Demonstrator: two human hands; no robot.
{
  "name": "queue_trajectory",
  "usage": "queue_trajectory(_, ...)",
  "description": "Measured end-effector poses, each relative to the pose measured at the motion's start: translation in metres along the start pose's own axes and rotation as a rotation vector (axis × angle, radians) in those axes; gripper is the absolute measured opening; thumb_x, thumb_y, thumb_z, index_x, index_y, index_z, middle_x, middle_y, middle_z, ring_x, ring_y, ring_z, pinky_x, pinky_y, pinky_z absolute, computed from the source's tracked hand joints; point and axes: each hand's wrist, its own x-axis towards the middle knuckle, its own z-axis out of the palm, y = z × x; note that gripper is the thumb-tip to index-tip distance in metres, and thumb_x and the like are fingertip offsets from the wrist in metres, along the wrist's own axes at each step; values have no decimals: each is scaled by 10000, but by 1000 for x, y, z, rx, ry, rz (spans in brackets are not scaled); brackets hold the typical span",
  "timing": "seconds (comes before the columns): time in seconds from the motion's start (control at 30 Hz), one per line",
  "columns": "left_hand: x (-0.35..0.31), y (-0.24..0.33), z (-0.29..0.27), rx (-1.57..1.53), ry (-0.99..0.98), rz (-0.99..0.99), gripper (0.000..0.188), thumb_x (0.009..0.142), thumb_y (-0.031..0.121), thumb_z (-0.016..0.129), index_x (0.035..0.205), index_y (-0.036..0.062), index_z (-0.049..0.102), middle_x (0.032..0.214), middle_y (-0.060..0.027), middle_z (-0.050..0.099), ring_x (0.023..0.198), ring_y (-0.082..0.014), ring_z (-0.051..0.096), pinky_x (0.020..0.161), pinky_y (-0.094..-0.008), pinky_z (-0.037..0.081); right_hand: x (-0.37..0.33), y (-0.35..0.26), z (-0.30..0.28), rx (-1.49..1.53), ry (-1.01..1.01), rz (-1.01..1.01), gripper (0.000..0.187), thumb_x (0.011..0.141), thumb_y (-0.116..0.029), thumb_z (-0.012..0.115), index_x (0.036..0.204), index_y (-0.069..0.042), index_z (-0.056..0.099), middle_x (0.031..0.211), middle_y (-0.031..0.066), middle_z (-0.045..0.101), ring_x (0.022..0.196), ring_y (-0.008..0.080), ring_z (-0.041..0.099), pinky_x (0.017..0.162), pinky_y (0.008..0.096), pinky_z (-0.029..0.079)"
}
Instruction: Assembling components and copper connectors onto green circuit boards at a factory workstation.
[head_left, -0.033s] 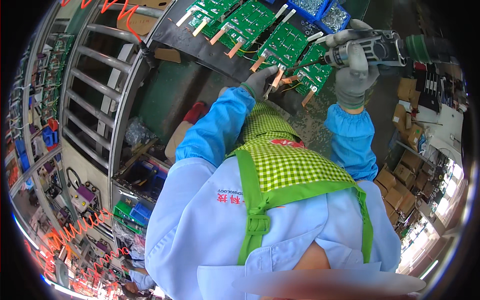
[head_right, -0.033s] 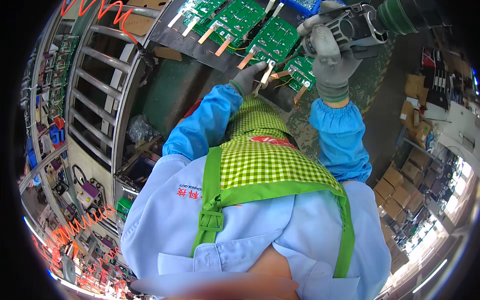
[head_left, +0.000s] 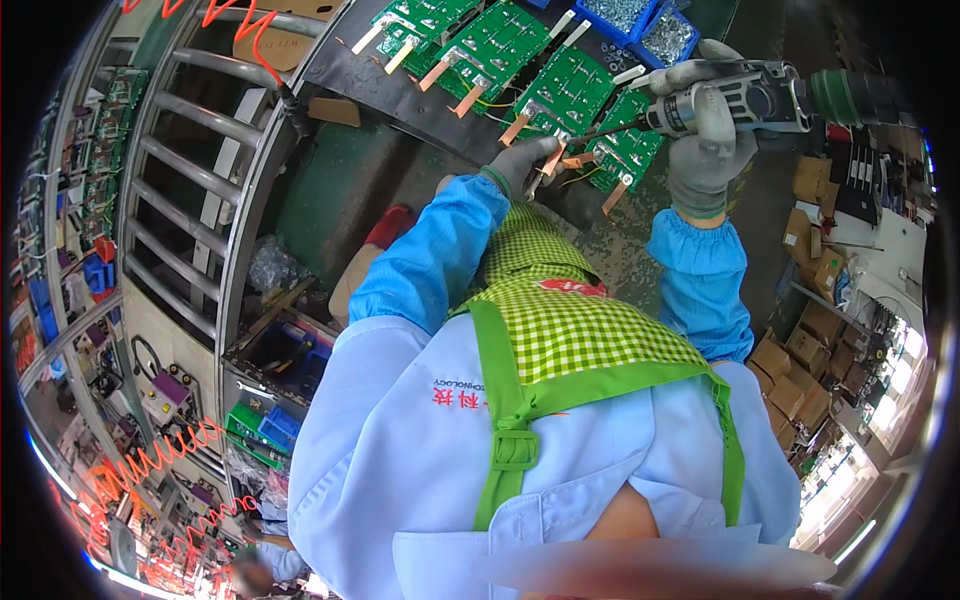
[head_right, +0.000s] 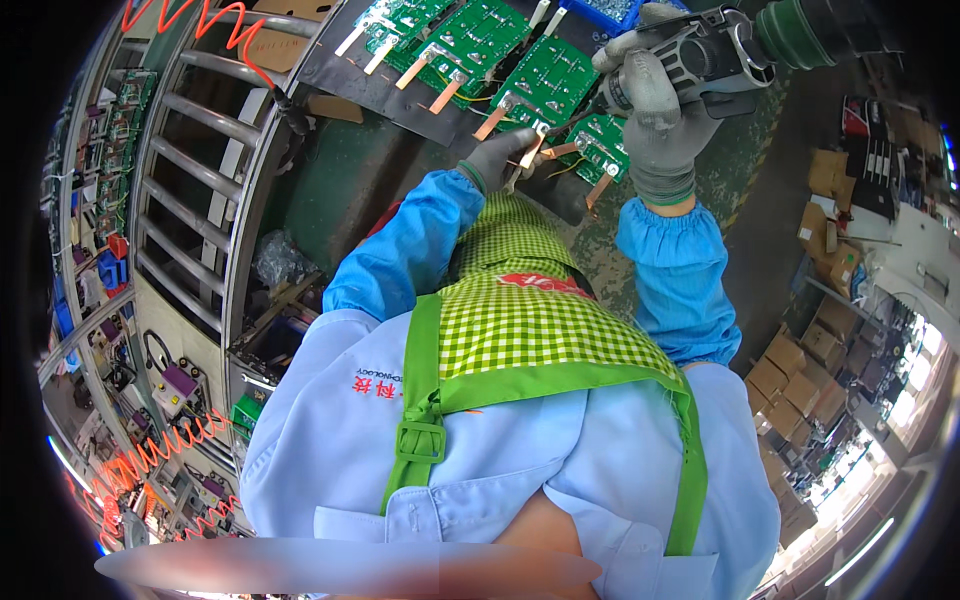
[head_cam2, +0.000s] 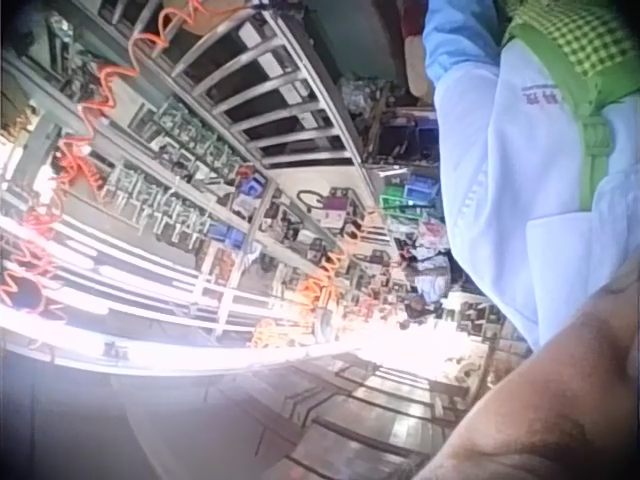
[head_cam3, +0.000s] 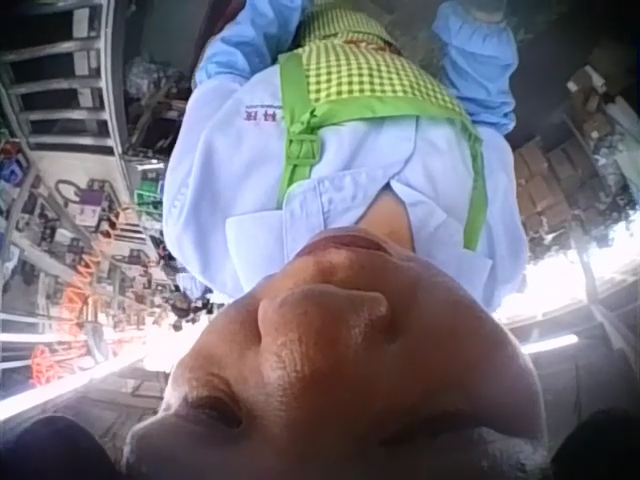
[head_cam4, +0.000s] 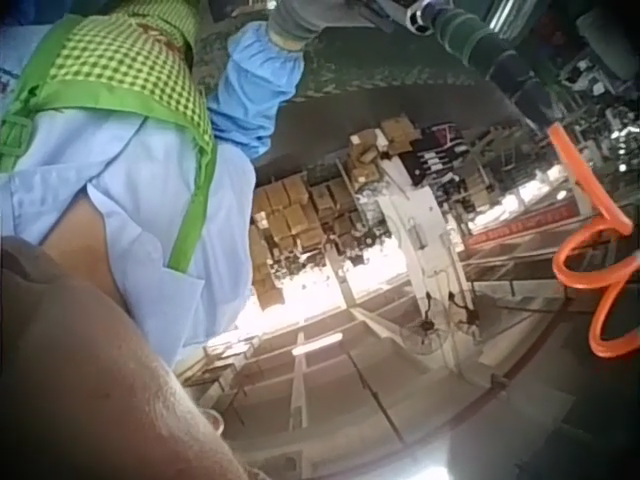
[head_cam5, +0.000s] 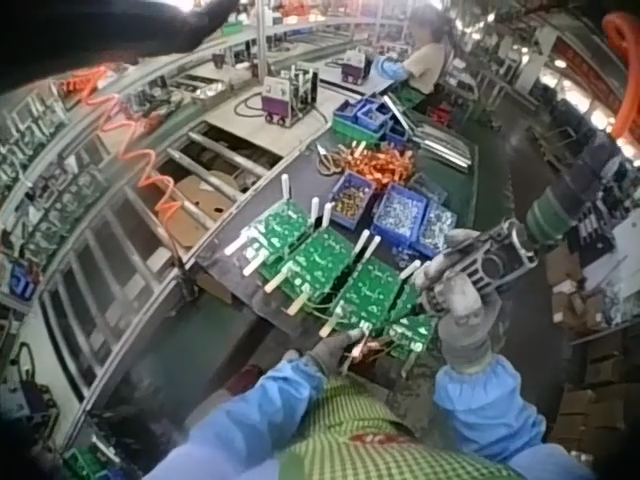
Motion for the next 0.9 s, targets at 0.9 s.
queue_trajectory(0.9,8,3,8,520,294,146,344,772,329,633,937,29,651,768,-46,614,698,-131,583,580,-257,477,1,13,-5,298,-90,53,403,859,-163,501,1186,58,424,880,148,606,788,257,590,728,383,493)
